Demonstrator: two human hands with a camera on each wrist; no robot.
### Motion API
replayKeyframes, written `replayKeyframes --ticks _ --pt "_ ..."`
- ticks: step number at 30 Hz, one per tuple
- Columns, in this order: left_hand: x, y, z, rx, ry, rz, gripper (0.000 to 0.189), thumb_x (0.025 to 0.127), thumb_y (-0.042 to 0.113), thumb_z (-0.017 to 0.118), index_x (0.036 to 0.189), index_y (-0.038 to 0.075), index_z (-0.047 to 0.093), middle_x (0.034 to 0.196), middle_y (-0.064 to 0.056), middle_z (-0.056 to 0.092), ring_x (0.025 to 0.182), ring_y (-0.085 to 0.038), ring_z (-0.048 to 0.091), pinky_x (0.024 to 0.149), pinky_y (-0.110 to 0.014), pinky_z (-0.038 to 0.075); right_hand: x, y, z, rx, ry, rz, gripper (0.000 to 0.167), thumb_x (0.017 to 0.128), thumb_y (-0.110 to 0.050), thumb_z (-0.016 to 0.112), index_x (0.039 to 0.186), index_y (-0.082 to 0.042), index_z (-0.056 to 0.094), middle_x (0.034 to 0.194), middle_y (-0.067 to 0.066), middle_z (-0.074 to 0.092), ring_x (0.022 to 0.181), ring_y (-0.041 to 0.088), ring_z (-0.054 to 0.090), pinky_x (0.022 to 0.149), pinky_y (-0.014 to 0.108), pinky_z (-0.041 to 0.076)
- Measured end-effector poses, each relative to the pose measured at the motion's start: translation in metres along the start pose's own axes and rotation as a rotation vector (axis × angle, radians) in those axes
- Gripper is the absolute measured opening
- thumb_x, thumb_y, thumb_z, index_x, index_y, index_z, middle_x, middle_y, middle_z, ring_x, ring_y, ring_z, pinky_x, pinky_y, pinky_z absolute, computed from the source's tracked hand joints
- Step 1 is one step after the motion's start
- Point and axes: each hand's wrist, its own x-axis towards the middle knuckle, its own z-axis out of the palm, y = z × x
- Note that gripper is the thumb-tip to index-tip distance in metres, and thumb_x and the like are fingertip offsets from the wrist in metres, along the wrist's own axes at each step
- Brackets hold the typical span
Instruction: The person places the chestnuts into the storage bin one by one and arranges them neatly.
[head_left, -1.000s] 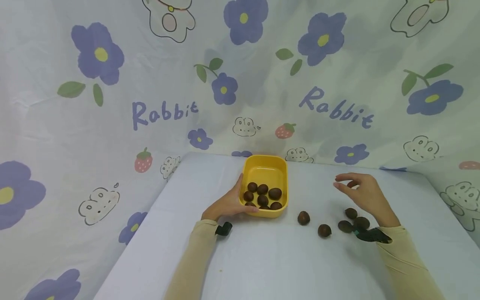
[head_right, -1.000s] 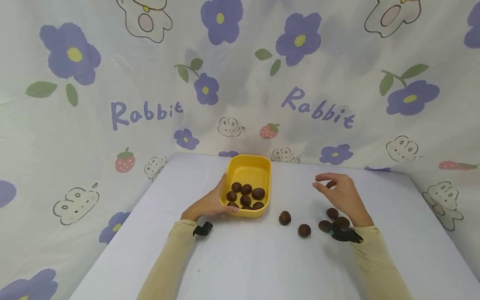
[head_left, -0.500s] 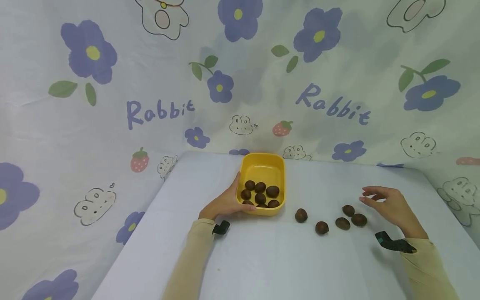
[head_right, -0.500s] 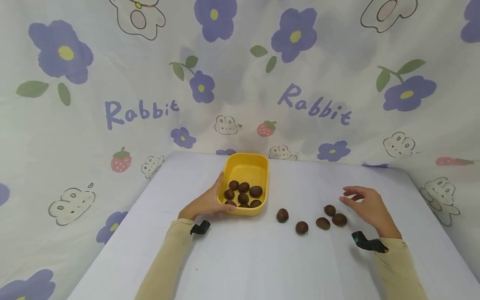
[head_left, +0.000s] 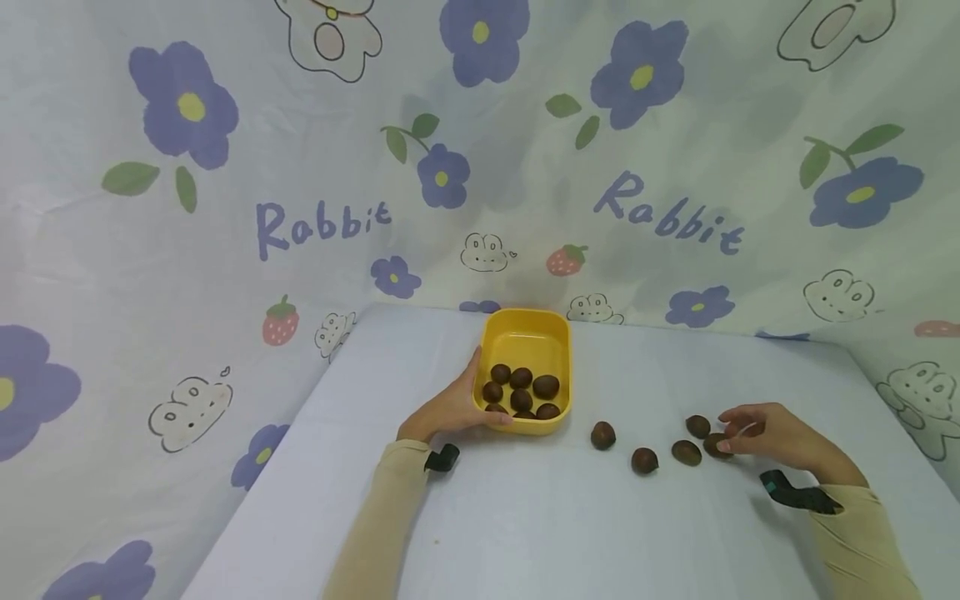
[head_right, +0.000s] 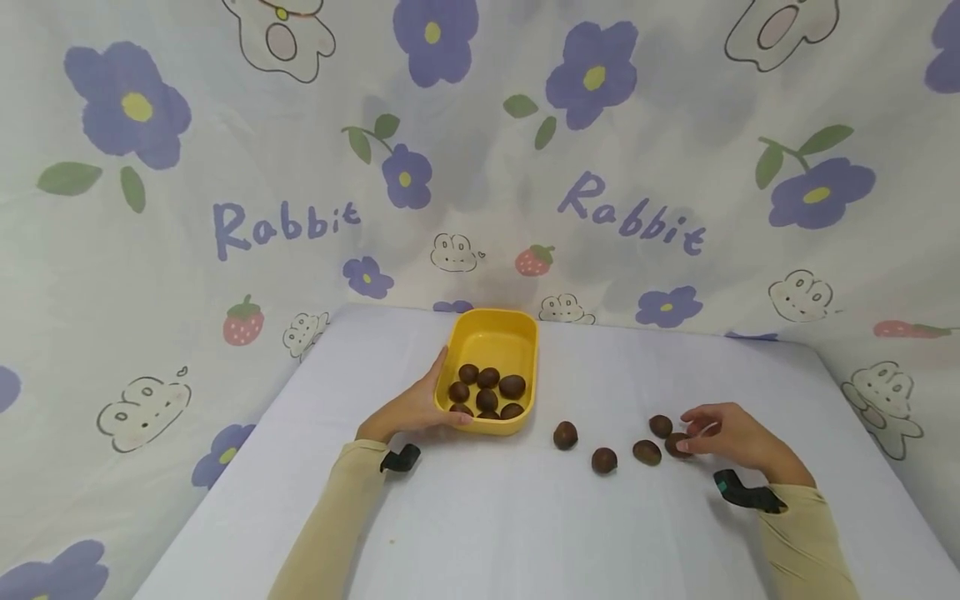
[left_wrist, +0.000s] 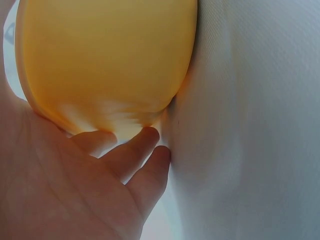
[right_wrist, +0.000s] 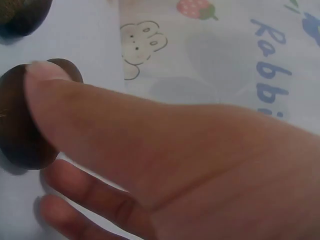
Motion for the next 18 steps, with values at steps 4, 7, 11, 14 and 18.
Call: replayKeyframes --ticks 4,7,11,14,18 --pt "0.0011 0.0008 0.0004 0.01 0.001 -0.016 0.145 0.07 0.053 0.093 0.165 0.033 -0.014 0.177 0.001 0.003 0.162 -0.022 0.015 0.131 -0.057 0.016 -0.0012 0.0005 0.0006 0.04 -0.03 -0.031 0.054 0.087 -0.025 0.083 0.126 0.008 0.066 0.109 0.013 0.072 0.09 0.01 0.064 0.069 0.024 0.054" --pt "0.0014 -0.0005 0.0006 0.0 0.004 0.009 0.143 0.07 0.051 0.093 0.166 0.033 -0.011 0.177 0.0 0.006 0.162 -0.022 0.018 0.13 -0.058 0.017 -0.0007 0.0 0.0019 0.058 -0.041 -0.045 0.05 0.085 -0.021 0.083 0.123 0.008 0.067 0.109 0.014 0.072 0.087 0.005 0.062 0.067 0.024 0.055" --pt "0.0013 -0.0015 0.001 -0.011 0.001 0.013 0.144 0.069 0.053 0.093 0.165 0.035 -0.012 0.177 0.001 0.006 0.161 -0.021 0.018 0.13 -0.057 0.018 -0.0001 -0.0008 0.0032 0.042 -0.034 -0.043 0.047 0.083 -0.02 0.085 0.119 0.007 0.07 0.109 0.014 0.073 0.087 0.006 0.062 0.067 0.024 0.054" --pt "0.0011 -0.0016 0.001 -0.019 0.0 0.012 0.144 0.068 0.055 0.093 0.165 0.036 -0.012 0.176 0.002 0.007 0.161 -0.019 0.019 0.13 -0.057 0.018 0.001 -0.0014 0.0039 0.014 -0.021 -0.04 0.045 0.083 -0.022 0.085 0.115 0.006 0.072 0.105 0.011 0.075 0.089 0.01 0.064 0.07 0.023 0.054" --pt "0.0023 -0.0018 0.0011 -0.031 0.001 0.054 0.141 0.069 0.052 0.094 0.166 0.035 -0.008 0.174 0.002 0.016 0.158 -0.019 0.025 0.13 -0.057 0.02 0.0022 -0.002 0.0029 -0.02 -0.012 -0.027 0.042 0.083 -0.025 0.086 0.111 0.005 0.074 0.101 0.007 0.078 0.091 0.013 0.066 0.072 0.022 0.054"
